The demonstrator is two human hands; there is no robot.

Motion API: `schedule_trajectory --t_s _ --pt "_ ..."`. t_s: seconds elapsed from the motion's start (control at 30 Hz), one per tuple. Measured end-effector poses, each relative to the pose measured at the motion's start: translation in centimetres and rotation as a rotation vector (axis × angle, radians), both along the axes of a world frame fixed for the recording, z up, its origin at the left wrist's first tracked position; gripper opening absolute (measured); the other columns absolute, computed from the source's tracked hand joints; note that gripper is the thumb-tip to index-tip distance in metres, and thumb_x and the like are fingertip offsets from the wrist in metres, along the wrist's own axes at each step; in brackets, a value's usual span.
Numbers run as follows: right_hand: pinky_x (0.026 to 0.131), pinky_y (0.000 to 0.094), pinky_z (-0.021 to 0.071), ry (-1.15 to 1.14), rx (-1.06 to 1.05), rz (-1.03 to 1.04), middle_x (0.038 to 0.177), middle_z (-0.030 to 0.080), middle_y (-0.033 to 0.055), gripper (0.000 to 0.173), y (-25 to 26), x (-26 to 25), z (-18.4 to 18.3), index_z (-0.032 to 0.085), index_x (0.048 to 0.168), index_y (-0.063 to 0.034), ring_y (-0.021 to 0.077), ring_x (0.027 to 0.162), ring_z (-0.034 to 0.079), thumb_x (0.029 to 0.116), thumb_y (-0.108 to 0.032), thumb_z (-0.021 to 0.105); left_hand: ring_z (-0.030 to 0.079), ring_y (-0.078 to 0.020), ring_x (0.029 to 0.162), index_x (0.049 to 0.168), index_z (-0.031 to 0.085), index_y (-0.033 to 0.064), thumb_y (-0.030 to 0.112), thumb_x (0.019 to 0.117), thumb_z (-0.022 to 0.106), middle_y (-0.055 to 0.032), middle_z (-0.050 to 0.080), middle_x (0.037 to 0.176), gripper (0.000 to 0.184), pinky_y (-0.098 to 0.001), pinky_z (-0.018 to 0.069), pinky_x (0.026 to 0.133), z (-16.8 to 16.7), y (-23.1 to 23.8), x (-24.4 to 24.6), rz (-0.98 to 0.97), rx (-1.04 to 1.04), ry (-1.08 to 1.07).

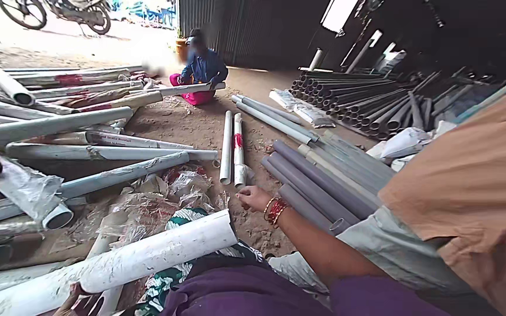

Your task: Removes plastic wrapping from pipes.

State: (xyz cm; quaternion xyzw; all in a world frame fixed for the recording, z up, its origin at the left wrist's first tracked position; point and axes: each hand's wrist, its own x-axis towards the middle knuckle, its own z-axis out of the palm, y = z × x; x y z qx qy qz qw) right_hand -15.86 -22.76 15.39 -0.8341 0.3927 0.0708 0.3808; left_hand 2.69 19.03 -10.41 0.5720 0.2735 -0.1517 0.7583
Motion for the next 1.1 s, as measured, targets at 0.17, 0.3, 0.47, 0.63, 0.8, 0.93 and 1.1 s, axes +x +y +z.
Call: schedule_trajectory --t_s 0.17,0.3,0.47,0.63,0.8,0.93,1.1 --pt "0.083 0.0524 0.0548 -0.081 -0.149 -0.106 0.097 0.070 0.0221 0.028 -2.5 0.5 -2.4 0.068 0.107 0.0051 0.0331 0.085 0.069 0.1032 -0.022 0.064 0.026 -0.0422 0.153 0.158 0.019 -0.0102 0.031 0.0976 0.071 -0.0363 0.023 0.162 0.090 -0.0464 0.0226 0.125 7.7 -2.5 -2.8 -0.094 0.746 -0.281" --pt "0.090 0.0584 0.0520 0.036 -0.141 -0.187 0.107 0.070 0.0263 0.031 -6.4 1.2 -7.8 0.070 0.114 0.0045 0.0396 0.097 0.069 0.1059 -0.023 0.057 0.039 -0.0375 0.145 0.162 0.020 0.0081 0.036 0.1035 0.061 -0.0228 0.027 0.164 0.077 -0.0560 0.0461 0.107 13.1 -6.9 -6.8 -0.024 0.345 0.011" --pt "0.096 0.0609 0.0491 0.317 0.092 -0.144 0.115 0.069 0.0283 0.031 -7.8 0.3 -19.2 0.069 0.122 0.0037 0.0421 0.108 0.067 0.1027 -0.018 0.057 0.066 -0.0294 0.116 0.144 0.046 0.0154 0.050 0.1070 0.042 -0.0131 0.064 0.130 0.051 -0.0559 0.0570 0.091 13.1 -10.5 -7.6 0.019 -0.149 0.205" --pt "0.102 0.0620 0.0467 0.585 0.265 0.017 0.126 0.065 0.0308 0.036 -6.2 -0.3 -27.6 0.067 0.118 0.0094 0.0436 0.122 0.062 0.1022 -0.022 0.060 0.066 -0.0255 0.116 0.142 0.049 0.0154 0.046 0.1073 0.044 -0.0109 0.064 0.129 0.046 -0.0553 0.0561 0.091 14.3 -13.9 -5.0 -0.021 0.178 0.180" --pt "0.107 0.0608 0.0446 0.676 0.361 0.233 0.135 0.060 0.0314 0.035 -5.4 1.8 -33.4 0.065 0.120 0.0116 0.0426 0.130 0.058 0.1020 -0.018 0.059 0.071 -0.0167 0.098 0.127 0.055 0.0135 0.032 0.1084 0.047 -0.0044 0.069 0.109 0.027 -0.0436 0.0619 0.081 15.6 -18.0 -2.9 -0.082 0.315 0.087" --pt "0.105 0.0627 0.0456 0.614 0.392 0.298 0.131 0.063 0.0318 0.033 -5.7 5.5 -39.1 0.066 0.120 0.0102 0.0451 0.127 0.059 0.0988 -0.014 0.062 0.074 -0.0101 0.083 0.116 0.058 0.0138 0.026 0.1094 0.046 0.0005 0.073 0.094 0.018 -0.0327 0.0644 0.069 16.5 -20.8 -1.1 -0.119 0.412 0.089" --pt "0.109 0.0626 0.0430 0.518 0.390 0.326 0.145 0.055 0.0269 0.042 -6.5 11.2 -42.3 0.061 0.139 -0.0001 0.0440 0.134 0.054 0.0986 -0.012 0.060 0.074 -0.0054 0.079 0.113 0.059 0.0123 0.020 0.1110 0.041 0.0030 0.074 0.089 0.020 -0.0254 0.0635 0.067 16.5 -23.0 1.0 -0.172 0.500 0.123"
